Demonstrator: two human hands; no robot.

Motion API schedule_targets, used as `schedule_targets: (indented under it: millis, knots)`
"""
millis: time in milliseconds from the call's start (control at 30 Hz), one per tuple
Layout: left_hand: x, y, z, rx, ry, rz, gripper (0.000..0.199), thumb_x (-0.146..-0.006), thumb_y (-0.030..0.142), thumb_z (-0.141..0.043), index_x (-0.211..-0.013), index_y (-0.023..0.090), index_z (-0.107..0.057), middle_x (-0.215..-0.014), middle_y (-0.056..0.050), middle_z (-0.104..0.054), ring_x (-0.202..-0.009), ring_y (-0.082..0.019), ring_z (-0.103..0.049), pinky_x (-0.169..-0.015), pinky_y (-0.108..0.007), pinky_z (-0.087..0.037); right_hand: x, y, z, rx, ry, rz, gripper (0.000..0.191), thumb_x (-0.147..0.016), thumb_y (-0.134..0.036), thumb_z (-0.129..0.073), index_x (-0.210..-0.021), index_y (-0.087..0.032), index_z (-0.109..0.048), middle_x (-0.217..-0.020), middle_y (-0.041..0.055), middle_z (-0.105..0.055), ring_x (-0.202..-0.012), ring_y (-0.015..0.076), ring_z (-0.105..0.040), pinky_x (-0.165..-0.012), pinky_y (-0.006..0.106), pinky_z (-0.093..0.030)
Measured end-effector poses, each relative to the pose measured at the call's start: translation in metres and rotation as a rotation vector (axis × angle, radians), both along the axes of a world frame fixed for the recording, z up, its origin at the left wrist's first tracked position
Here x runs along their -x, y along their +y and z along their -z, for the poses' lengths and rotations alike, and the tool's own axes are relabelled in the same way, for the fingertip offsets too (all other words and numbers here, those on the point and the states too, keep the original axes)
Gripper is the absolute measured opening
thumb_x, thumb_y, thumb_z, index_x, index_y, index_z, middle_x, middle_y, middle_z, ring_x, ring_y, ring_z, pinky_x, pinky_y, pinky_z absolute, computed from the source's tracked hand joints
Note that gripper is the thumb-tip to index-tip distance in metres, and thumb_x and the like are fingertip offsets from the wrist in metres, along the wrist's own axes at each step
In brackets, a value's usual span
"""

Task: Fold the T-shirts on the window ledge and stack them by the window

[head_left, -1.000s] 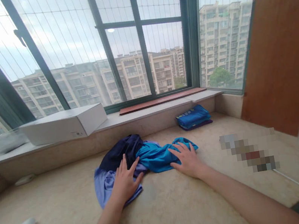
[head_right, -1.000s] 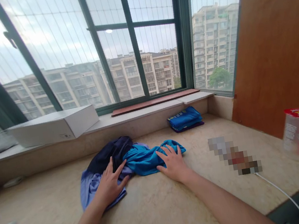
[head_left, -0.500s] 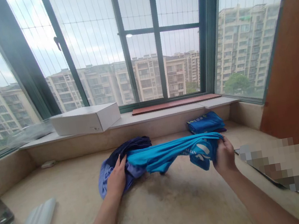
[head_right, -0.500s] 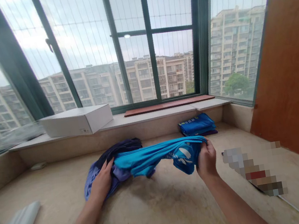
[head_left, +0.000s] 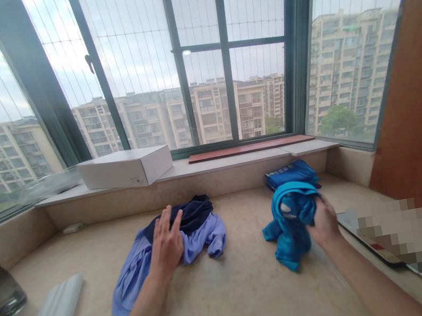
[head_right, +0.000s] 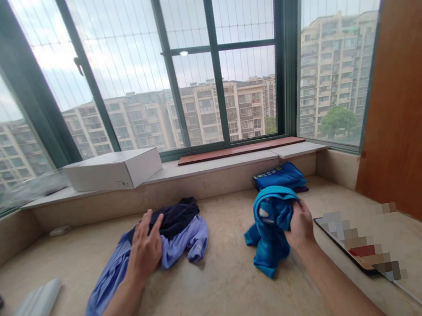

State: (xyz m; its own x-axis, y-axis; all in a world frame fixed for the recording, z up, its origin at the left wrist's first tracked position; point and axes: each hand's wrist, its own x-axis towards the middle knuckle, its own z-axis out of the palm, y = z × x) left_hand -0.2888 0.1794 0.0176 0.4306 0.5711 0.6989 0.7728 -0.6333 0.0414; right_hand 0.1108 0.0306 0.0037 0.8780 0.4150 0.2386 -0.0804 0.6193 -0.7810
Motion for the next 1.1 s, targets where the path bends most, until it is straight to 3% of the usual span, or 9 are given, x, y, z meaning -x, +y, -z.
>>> schedule_targets:
  millis: [133, 300, 400, 567, 700, 800, 900, 1000, 1100]
  knots:
    - [-0.041, -0.023, 0.011, 0.193, 0.317, 0.460, 0.050, -0.100, 0.028, -0.048, -0.150, 0.030, -0.052, -0.158, -0.007, -0.049, -0.148, -0.029, -0.042, -0.124, -0.056, -0.028, 0.050, -0.015, -0.005, 0.149, -0.288, -0.313, 0.033, -0.082, -0.048, -0.072, -0.102, -0.021, -0.075, -0.093, 0.0059, -0.078, -0.085, 0.0243, -0.074, -0.084, 0.042, -0.061]
    - [-0.037, -0.009, 0.023, 0.472, 0.241, 0.261, 0.044, -0.102, 0.045, -0.043, -0.134, 0.028, -0.068, -0.143, -0.006, -0.065, -0.136, -0.027, -0.057, -0.115, -0.044, -0.043, 0.103, -0.048, -0.020, 0.294, -0.913, -1.137, 0.034, -0.097, -0.050, -0.060, -0.105, -0.024, -0.080, -0.106, 0.0098, -0.079, -0.103, 0.0273, -0.073, -0.096, 0.043, -0.056]
    - [-0.007, 0.012, 0.021, 0.482, 0.116, 0.061, 0.050, -0.105, 0.036, -0.030, -0.113, 0.020, -0.077, -0.122, -0.012, -0.076, -0.116, -0.026, -0.069, -0.106, -0.041, -0.050, 0.100, -0.044, -0.015, 0.377, -0.896, -0.932, 0.039, -0.100, -0.051, -0.053, -0.105, -0.022, -0.079, -0.101, 0.0108, -0.080, -0.097, 0.0275, -0.075, -0.092, 0.043, -0.057]
    - [0.000, 0.009, 0.013, 0.392, 0.029, -0.032, 0.044, -0.101, 0.026, -0.035, -0.125, 0.017, -0.071, -0.129, -0.015, -0.072, -0.128, -0.030, -0.061, -0.117, -0.053, -0.037, 0.085, -0.025, 0.012, 0.604, -1.221, -0.509, 0.065, -0.081, -0.039, -0.077, -0.143, -0.028, -0.060, -0.148, 0.0120, -0.059, -0.139, 0.0348, -0.051, -0.120, 0.058, -0.031]
    - [-0.041, -0.034, 0.009, 0.319, 0.016, 0.260, 0.050, -0.102, 0.043, -0.044, -0.140, 0.017, -0.061, -0.144, -0.015, -0.062, -0.136, -0.030, -0.054, -0.118, -0.050, -0.040, 0.089, -0.020, 0.024, 0.770, -1.345, -0.429, 0.048, -0.081, -0.025, -0.068, -0.129, -0.029, -0.070, -0.135, 0.0107, -0.069, -0.127, 0.0349, -0.061, -0.113, 0.055, -0.039]
    - [-0.070, -0.072, 0.012, 0.428, 0.101, 0.499, 0.066, -0.096, 0.052, -0.055, -0.154, 0.021, -0.046, -0.154, -0.014, -0.053, -0.142, -0.033, -0.049, -0.119, -0.051, -0.039, 0.092, -0.015, 0.021, 0.741, -1.107, -0.321, 0.025, -0.088, -0.026, -0.057, -0.106, -0.027, -0.075, -0.106, 0.0095, -0.078, -0.102, 0.0321, -0.072, -0.094, 0.046, -0.051]
    - [-0.084, -0.094, 0.017, 0.561, 0.080, 0.559, 0.083, -0.089, 0.047, -0.065, -0.160, 0.018, -0.034, -0.163, -0.017, -0.039, -0.148, -0.037, -0.039, -0.122, -0.056, -0.034, 0.096, -0.014, 0.010, 0.572, -0.753, -0.224, 0.025, -0.094, -0.038, -0.054, -0.106, -0.024, -0.071, -0.102, 0.0105, -0.078, -0.094, 0.0303, -0.073, -0.086, 0.043, -0.055]
    - [-0.085, -0.100, 0.020, 0.746, -0.117, 0.625, 0.078, -0.092, 0.050, -0.060, -0.159, 0.019, -0.036, -0.163, -0.014, -0.039, -0.149, -0.036, -0.039, -0.122, -0.056, -0.035, 0.106, -0.025, -0.007, 0.293, -0.604, -0.316, 0.033, -0.096, -0.048, -0.056, -0.110, -0.023, -0.070, -0.114, 0.0104, -0.076, -0.106, 0.0280, -0.071, -0.098, 0.042, -0.053]
    - [-0.084, -0.099, 0.022, 1.077, -0.352, 0.702, 0.074, -0.093, 0.066, -0.052, -0.153, 0.023, -0.045, -0.156, -0.010, -0.051, -0.143, -0.034, -0.048, -0.115, -0.053, -0.045, 0.120, -0.041, -0.023, 0.105, -0.718, -0.738, 0.044, -0.097, -0.057, -0.056, -0.127, -0.027, -0.068, -0.134, 0.0076, -0.069, -0.130, 0.0266, -0.061, -0.114, 0.043, -0.043]
